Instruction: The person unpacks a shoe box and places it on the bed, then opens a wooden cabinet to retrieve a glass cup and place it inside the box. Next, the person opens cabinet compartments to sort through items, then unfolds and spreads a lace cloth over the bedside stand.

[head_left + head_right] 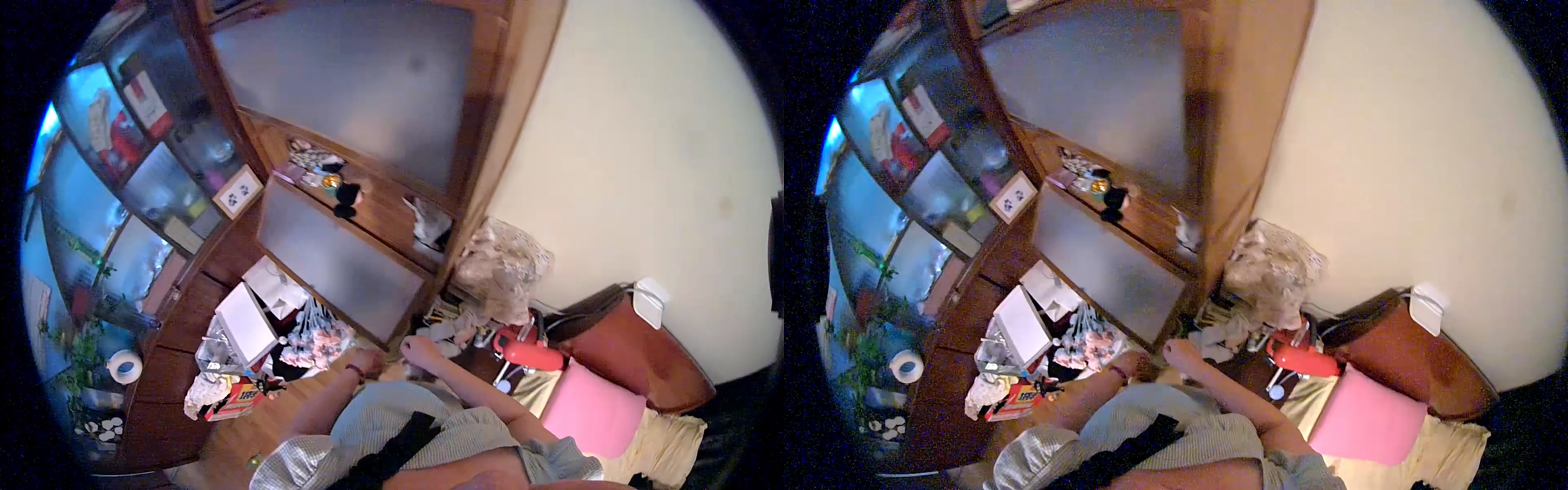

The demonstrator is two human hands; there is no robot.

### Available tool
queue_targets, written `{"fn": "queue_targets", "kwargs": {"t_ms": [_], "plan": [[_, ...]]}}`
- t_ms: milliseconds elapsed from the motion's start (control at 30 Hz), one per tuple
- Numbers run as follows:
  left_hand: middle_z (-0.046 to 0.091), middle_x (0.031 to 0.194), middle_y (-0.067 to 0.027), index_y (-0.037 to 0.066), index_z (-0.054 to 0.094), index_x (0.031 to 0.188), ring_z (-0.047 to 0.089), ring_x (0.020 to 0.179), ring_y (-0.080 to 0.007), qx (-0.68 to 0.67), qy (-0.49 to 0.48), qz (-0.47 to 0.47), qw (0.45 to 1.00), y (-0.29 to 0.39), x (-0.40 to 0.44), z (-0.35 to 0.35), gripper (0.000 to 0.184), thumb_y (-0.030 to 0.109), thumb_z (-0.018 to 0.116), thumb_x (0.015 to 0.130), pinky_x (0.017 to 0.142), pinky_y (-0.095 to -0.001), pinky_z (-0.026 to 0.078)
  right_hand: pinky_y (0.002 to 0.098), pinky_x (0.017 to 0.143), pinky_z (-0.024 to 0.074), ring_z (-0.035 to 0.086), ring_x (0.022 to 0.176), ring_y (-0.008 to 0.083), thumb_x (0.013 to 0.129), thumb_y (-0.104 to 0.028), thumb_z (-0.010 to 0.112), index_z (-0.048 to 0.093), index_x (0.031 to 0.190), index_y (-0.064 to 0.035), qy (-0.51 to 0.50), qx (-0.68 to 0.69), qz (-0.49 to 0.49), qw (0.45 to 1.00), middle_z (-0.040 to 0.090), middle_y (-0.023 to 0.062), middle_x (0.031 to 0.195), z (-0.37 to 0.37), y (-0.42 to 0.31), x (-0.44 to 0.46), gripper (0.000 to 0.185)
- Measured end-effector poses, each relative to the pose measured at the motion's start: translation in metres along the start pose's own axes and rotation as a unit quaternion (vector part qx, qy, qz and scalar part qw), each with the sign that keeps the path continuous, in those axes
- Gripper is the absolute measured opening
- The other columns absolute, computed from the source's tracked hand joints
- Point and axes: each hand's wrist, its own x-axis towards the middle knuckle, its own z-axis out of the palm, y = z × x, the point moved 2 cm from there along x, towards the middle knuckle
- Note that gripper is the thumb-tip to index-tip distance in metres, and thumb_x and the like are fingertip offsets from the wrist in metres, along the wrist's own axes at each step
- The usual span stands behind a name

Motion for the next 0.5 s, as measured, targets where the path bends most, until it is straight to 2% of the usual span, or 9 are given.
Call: {"fn": "queue_targets", "kwargs": {"t_ms": [67, 100, 167, 200, 233, 267, 333, 400, 500], "plan": [[0.065, 0.085, -0.0140, 0.011, 0.066, 0.084, 0.063, 0.076, -0.0273, 0.117, 0.000, 0.107, 0.987, -0.030, 0.008, 0.038, 0.022, 0.021, 0.047, 0.078, 0.063, -0.0363, 0.051, 0.0428, 0.070, 0.0473, 0.060, 0.080, 0.0367, 0.079, -0.022, 0.051, 0.062, 0.093, -0.0052, 0.024, -0.006, -0.032, 0.999, 0.063, 0.0189, 0.086, -0.016, -0.039, 0.006, 0.025], [0.065, 0.086, -0.0145, 0.009, 0.065, 0.088, 0.063, 0.078, -0.0272, 0.001, 0.036, 0.063, 0.997, -0.055, 0.009, 0.056, 0.024, 0.022, 0.046, 0.080, 0.065, -0.0362, 0.051, 0.0422, 0.069, 0.0473, 0.060, 0.079, 0.0345, 0.081, -0.024, 0.052, 0.060, 0.098, -0.0069, 0.073, 0.002, -0.071, 0.995, 0.063, 0.0171, 0.088, -0.020, -0.057, 0.015, 0.026], [0.065, 0.088, -0.0153, 0.007, 0.064, 0.096, 0.063, 0.081, -0.0270, -0.227, 0.102, -0.018, 0.968, -0.105, 0.012, 0.073, 0.028, 0.024, 0.045, 0.084, 0.068, -0.0362, 0.051, 0.0407, 0.068, 0.0473, 0.061, 0.076, 0.0317, 0.081, -0.024, 0.055, 0.058, 0.099, -0.0065, 0.149, 0.022, -0.086, 0.985, 0.063, 0.0154, 0.087, -0.024, -0.080, 0.055, 0.026], [0.065, 0.090, -0.0150, 0.005, 0.062, 0.100, 0.063, 0.082, -0.0262, -0.437, 0.083, -0.058, 0.894, -0.117, 0.006, 0.060, 0.028, 0.024, 0.045, 0.086, 0.069, -0.0357, 0.051, 0.0400, 0.068, 0.0473, 0.061, 0.075, 0.0303, 0.081, -0.024, 0.056, 0.057, 0.099, -0.0063, 0.186, 0.034, -0.091, 0.978, 0.063, 0.0145, 0.086, -0.024, -0.089, 0.081, 0.026], [0.065, 0.091, -0.0146, 0.004, 0.060, 0.104, 0.063, 0.084, -0.0254, -0.624, 0.057, -0.097, 0.773, -0.117, -0.008, 0.046, 0.030, 0.024, 0.045, 0.087, 0.071, -0.0352, 0.051, 0.0385, 0.067, 0.0472, 0.061, 0.074, 0.0278, 0.080, -0.025, 0.059, 0.055, 0.099, -0.0059, 0.216, 0.067, -0.132, 0.965, 0.062, 0.0127, 0.085, -0.026, -0.094, 0.117, 0.027], [0.065, 0.093, -0.0143, 0.003, 0.058, 0.107, 0.062, 0.085, -0.0247, -0.779, 0.026, -0.131, 0.613, -0.117, -0.023, 0.033, 0.031, 0.024, 0.046, 0.089, 0.072, -0.0348, 0.050, 0.0370, 0.066, 0.0471, 0.061, 0.074, 0.0254, 0.080, -0.025, 0.062, 0.053, 0.099, -0.0054, 0.245, 0.099, -0.172, 0.949, 0.061, 0.0109, 0.083, -0.030, -0.100, 0.153, 0.029], [0.064, 0.097, -0.0116, 0.002, 0.057, 0.108, 0.062, 0.086, -0.0227, -0.767, 0.056, -0.100, 0.632, -0.119, -0.047, -0.003, 0.027, 0.020, 0.050, 0.089, 0.073, -0.0333, 0.051, 0.0369, 0.072, 0.0453, 0.057, 0.084, 0.0236, 0.076, -0.029, 0.067, 0.050, 0.094, -0.0032, 0.287, 0.206, -0.213, 0.911, 0.056, 0.0107, 0.085, -0.040, -0.123, 0.207, 0.035], [0.063, 0.098, -0.0130, 0.002, 0.057, 0.108, 0.062, 0.087, -0.0226, -0.743, 0.098, -0.112, 0.652, -0.147, -0.058, 0.000, 0.026, 0.019, 0.051, 0.089, 0.074, -0.0324, 0.051, 0.0381, 0.078, 0.0432, 0.054, 0.092, 0.0262, 0.073, -0.036, 0.069, 0.050, 0.100, -0.0020, 0.364, 0.103, -0.191, 0.906, 0.054, 0.0129, 0.092, -0.053, -0.136, 0.259, 0.047], [0.063, 0.098, -0.0132, 0.003, 0.057, 0.107, 0.062, 0.089, -0.0241, -0.737, 0.104, -0.123, 0.656, -0.161, -0.088, -0.023, 0.028, 0.024, 0.053, 0.090, 0.077, -0.0338, 0.051, 0.0396, 0.086, 0.0390, 0.048, 0.102, 0.0306, 0.069, -0.047, 0.070, 0.046, 0.110, -0.0006, 0.433, 0.009, 0.013, 0.901, 0.049, 0.0154, 0.105, -0.064, -0.166, 0.303, 0.067]]}}
